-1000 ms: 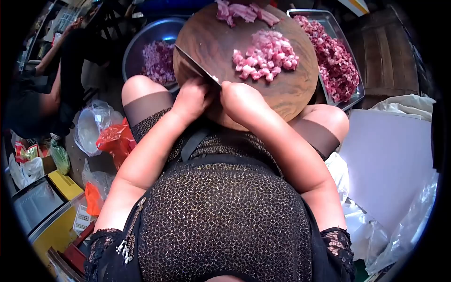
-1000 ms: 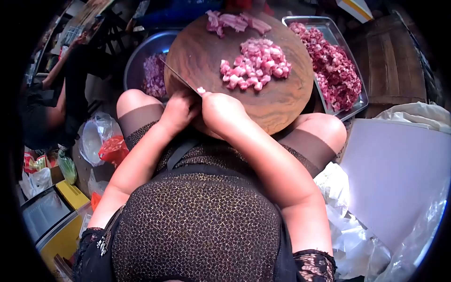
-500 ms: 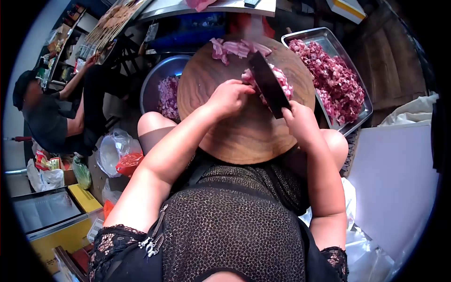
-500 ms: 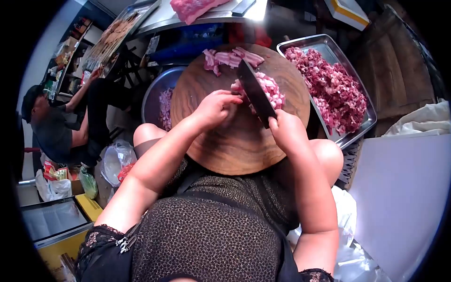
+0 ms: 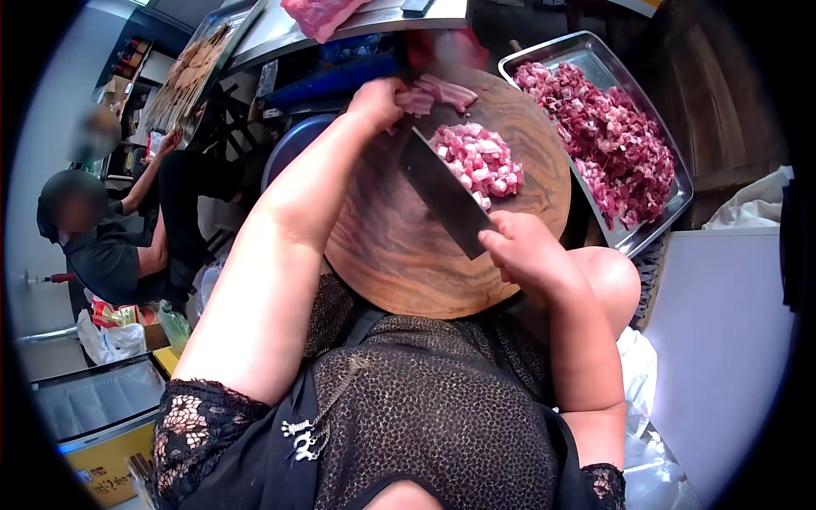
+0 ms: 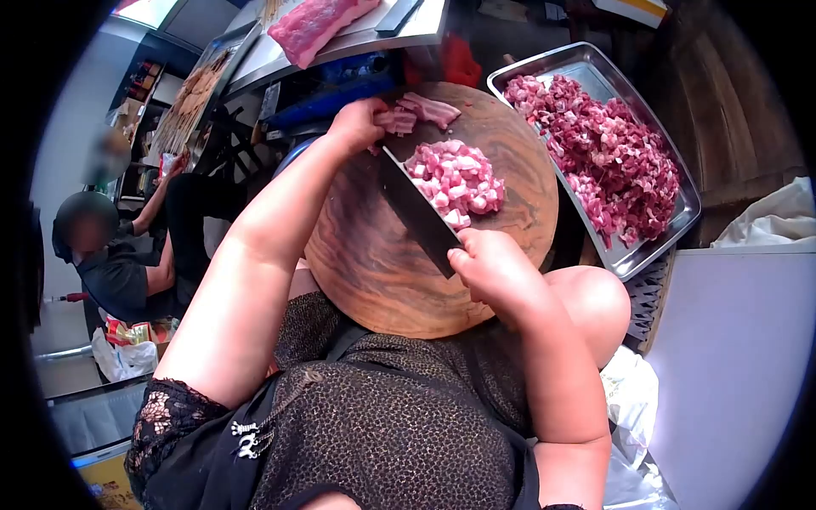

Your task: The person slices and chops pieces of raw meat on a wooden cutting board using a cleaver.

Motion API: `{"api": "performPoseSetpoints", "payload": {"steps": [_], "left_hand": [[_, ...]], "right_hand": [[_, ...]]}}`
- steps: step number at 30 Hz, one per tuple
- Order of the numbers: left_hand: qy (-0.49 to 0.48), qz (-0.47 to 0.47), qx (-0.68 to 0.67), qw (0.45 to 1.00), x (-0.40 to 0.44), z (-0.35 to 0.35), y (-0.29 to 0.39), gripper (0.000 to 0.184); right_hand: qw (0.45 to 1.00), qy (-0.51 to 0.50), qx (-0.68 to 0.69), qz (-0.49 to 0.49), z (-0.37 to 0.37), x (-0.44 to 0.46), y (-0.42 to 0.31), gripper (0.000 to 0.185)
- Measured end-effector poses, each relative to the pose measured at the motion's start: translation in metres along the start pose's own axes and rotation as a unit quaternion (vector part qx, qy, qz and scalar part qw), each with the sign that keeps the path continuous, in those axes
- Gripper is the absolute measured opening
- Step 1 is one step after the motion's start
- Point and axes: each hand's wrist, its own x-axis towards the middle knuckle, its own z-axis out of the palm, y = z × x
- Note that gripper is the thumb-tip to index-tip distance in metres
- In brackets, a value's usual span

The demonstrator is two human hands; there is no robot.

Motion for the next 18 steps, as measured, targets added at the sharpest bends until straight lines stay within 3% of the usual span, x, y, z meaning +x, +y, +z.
{"api": "performPoseSetpoints", "payload": {"steps": [1, 3, 5, 7, 10, 13, 15, 18], "left_hand": [[0.001, 0.000, 0.002, 1.000, -0.005, -0.005, 0.006, 0.041], [-0.024, 0.006, 0.143, 0.989, -0.018, -0.013, 0.013, 0.037], [-0.003, 0.035, 0.116, 0.993, -0.024, -0.020, 0.004, 0.038], [0.085, 0.089, 0.070, 0.990, -0.038, -0.035, 0.003, 0.034], [0.035, 0.030, -0.184, 0.982, -0.054, -0.051, -0.006, 0.032], [0.030, 0.046, -0.438, 0.897, -0.073, -0.060, -0.020, 0.030], [0.020, 0.058, -0.544, 0.837, -0.081, -0.066, -0.021, 0.027], [0.040, 0.050, -0.612, 0.788, -0.110, -0.076, -0.009, 0.019]], "right_hand": [[1.000, 0.005, -0.015, 0.002, 0.000, 0.002, 0.001, 0.016], [0.999, 0.013, -0.044, 0.005, 0.002, 0.003, 0.003, 0.018], [0.995, 0.078, -0.054, -0.010, 0.002, 0.007, 0.009, 0.018], [0.993, 0.106, -0.055, -0.020, 0.002, 0.007, 0.010, 0.018], [0.990, 0.111, -0.091, -0.014, 0.007, 0.006, 0.015, 0.019], [0.988, 0.111, -0.111, -0.012, 0.016, 0.006, 0.017, 0.019], [0.989, 0.117, -0.085, -0.006, 0.021, 0.001, 0.012, 0.019], [0.992, 0.121, -0.032, 0.003, 0.028, -0.007, 0.008, 0.017]]}}
